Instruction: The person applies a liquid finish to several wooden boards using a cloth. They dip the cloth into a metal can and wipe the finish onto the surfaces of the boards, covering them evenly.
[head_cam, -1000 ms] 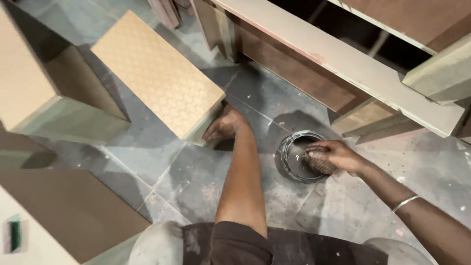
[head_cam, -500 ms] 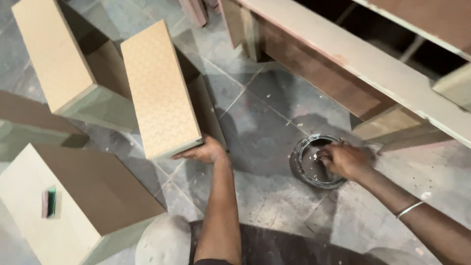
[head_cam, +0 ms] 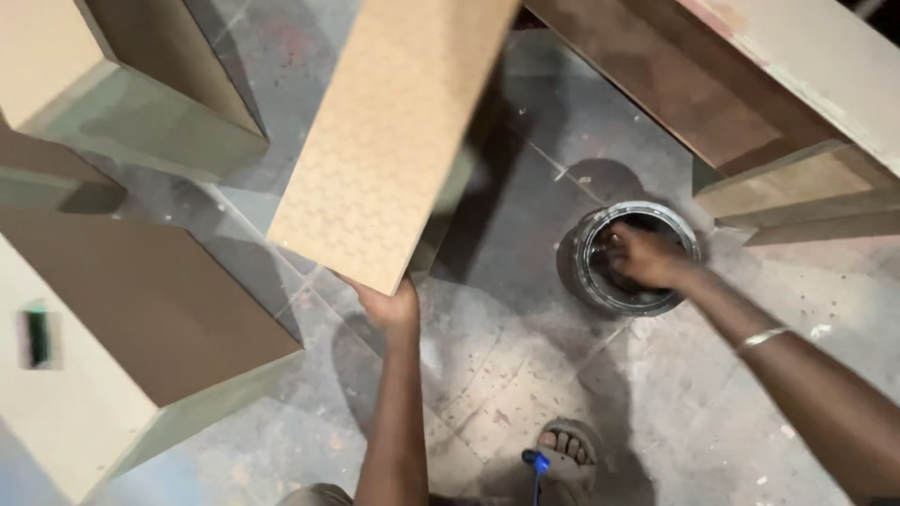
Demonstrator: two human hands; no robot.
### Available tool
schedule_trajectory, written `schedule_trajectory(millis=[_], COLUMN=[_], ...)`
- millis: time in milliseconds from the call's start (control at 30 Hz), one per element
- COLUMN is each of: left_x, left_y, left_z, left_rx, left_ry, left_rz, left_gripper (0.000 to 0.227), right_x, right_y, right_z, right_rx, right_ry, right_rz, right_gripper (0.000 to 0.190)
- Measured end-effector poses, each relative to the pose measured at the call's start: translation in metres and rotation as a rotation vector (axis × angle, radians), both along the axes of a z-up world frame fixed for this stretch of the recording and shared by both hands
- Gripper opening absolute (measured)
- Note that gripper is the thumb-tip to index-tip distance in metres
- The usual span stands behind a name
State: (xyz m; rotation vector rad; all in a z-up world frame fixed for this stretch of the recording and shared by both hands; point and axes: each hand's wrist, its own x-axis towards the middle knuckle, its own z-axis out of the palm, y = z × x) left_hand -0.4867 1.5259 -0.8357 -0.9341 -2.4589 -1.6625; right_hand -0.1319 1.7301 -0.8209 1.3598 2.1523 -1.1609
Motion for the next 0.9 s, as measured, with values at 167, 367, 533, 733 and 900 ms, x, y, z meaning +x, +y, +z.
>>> schedule_trajectory(millis=[167, 367, 533, 733, 900], left_x=[-0.019, -0.041, -0.068, -0.100, -0.088], left_y=[-0.013, -0.020, -0.040, -0.063, -0.068], left_z=[0.010, 0.039, 0.024, -0.006, -0.009], left_rx=[-0.115, -0.143, -0.189, 0.034, 0.014], left_ry=[-0.141, -0.110, -0.114, -0.149, -0.286], left_rz=[-0.243, -0.421, -0.474, -0.606, -0.559], left_gripper=[0.074, 0.066, 0.056, 0.050, 0.054], right_x=[0.060, 0.102, 0.113, 0.091, 0.014], right_y=[-0.001, -0.052, -0.101, -0.154, -0.198], right_z=[0.037, 0.059, 0.047, 0.056, 0.066], right_rx=[-0.239, -0.099, -0.181, -0.204, -0.518], right_ry=[0.224, 0.313, 0.683, 0.976, 1.381], right_rz=[-0.220, -0.673, -0.989, -1.140, -1.063], right_gripper=[0.048, 0.044, 0.041, 0.048, 0.051])
